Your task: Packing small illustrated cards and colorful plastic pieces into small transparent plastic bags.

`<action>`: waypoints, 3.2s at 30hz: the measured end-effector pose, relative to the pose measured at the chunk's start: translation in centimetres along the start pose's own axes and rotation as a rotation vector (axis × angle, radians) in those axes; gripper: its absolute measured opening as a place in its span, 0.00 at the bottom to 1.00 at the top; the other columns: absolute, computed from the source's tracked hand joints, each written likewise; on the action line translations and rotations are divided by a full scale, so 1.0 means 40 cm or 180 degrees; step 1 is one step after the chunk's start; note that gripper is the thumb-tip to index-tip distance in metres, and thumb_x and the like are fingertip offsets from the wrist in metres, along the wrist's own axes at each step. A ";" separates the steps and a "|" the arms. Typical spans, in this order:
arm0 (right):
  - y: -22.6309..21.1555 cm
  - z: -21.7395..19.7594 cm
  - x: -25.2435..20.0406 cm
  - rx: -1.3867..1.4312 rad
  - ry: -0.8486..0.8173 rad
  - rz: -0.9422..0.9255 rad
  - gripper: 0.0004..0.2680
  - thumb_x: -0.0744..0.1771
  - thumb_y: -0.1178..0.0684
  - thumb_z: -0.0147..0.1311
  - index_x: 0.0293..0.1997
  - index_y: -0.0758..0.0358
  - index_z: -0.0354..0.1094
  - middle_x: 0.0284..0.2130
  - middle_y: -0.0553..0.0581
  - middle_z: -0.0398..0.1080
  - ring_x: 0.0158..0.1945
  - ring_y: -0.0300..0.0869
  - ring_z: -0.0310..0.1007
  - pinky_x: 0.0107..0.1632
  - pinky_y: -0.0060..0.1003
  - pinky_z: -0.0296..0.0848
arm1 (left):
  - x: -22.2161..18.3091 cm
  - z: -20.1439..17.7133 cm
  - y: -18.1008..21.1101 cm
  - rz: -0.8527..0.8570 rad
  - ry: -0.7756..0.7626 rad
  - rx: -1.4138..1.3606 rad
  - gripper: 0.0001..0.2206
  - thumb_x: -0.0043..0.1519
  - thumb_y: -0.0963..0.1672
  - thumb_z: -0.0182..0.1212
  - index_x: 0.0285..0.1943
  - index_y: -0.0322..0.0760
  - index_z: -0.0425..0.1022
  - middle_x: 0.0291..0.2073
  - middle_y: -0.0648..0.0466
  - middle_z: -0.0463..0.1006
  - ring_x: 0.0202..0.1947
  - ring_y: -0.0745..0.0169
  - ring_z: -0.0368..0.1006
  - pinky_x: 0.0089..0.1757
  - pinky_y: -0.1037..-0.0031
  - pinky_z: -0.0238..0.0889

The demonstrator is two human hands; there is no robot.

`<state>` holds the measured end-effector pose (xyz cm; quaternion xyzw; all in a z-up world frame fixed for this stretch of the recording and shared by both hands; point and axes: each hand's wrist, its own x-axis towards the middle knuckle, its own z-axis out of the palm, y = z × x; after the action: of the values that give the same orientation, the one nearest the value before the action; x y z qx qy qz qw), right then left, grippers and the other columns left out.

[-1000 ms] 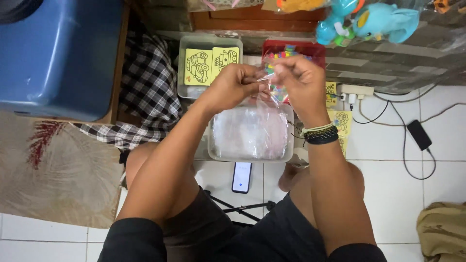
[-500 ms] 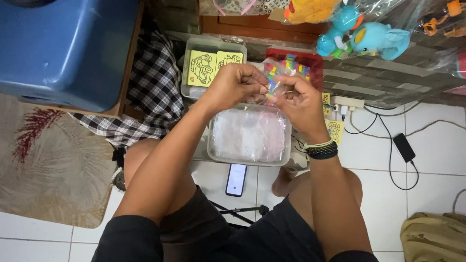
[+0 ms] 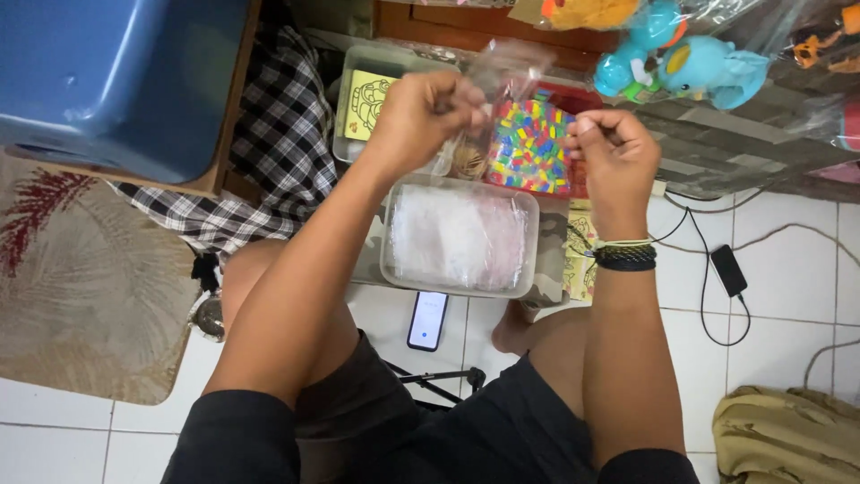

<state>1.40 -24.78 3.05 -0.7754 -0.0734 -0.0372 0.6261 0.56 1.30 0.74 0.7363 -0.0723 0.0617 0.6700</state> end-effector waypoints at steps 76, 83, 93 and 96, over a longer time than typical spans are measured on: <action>-0.002 -0.072 0.039 0.0638 0.0759 -0.0694 0.04 0.73 0.64 0.55 0.50 0.64 0.64 0.38 0.54 0.72 0.33 0.34 0.69 0.39 0.25 0.73 | 0.020 0.078 -0.002 -0.0533 -0.0765 -0.0253 0.06 0.60 0.36 0.67 0.45 0.28 0.80 0.26 0.55 0.79 0.23 0.73 0.72 0.28 0.81 0.68; -0.027 -0.063 0.031 0.0496 0.0409 -0.0504 0.03 0.73 0.64 0.53 0.50 0.67 0.67 0.40 0.55 0.73 0.34 0.33 0.68 0.41 0.24 0.71 | 0.005 0.057 0.002 -0.0606 -0.0908 -0.0696 0.06 0.60 0.35 0.65 0.46 0.26 0.79 0.32 0.50 0.84 0.27 0.71 0.77 0.32 0.81 0.74; -0.015 -0.035 0.035 0.0365 -0.0060 -0.0341 0.04 0.71 0.66 0.55 0.51 0.71 0.69 0.36 0.54 0.72 0.34 0.33 0.69 0.42 0.23 0.72 | -0.010 0.021 0.029 -0.0523 -0.1241 -0.0674 0.05 0.59 0.33 0.64 0.41 0.27 0.80 0.34 0.47 0.85 0.35 0.65 0.83 0.38 0.80 0.77; -0.014 -0.036 0.038 0.0564 0.0001 -0.0220 0.05 0.71 0.65 0.55 0.52 0.69 0.69 0.37 0.53 0.73 0.34 0.32 0.70 0.42 0.22 0.73 | -0.012 0.018 0.017 -0.0633 -0.1275 -0.0669 0.08 0.60 0.33 0.62 0.46 0.28 0.79 0.37 0.48 0.85 0.38 0.62 0.84 0.37 0.78 0.78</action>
<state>2.87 -25.98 4.12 -0.7139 -0.1030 -0.0523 0.6906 -0.02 0.52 1.23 0.6635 -0.1369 -0.1596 0.7180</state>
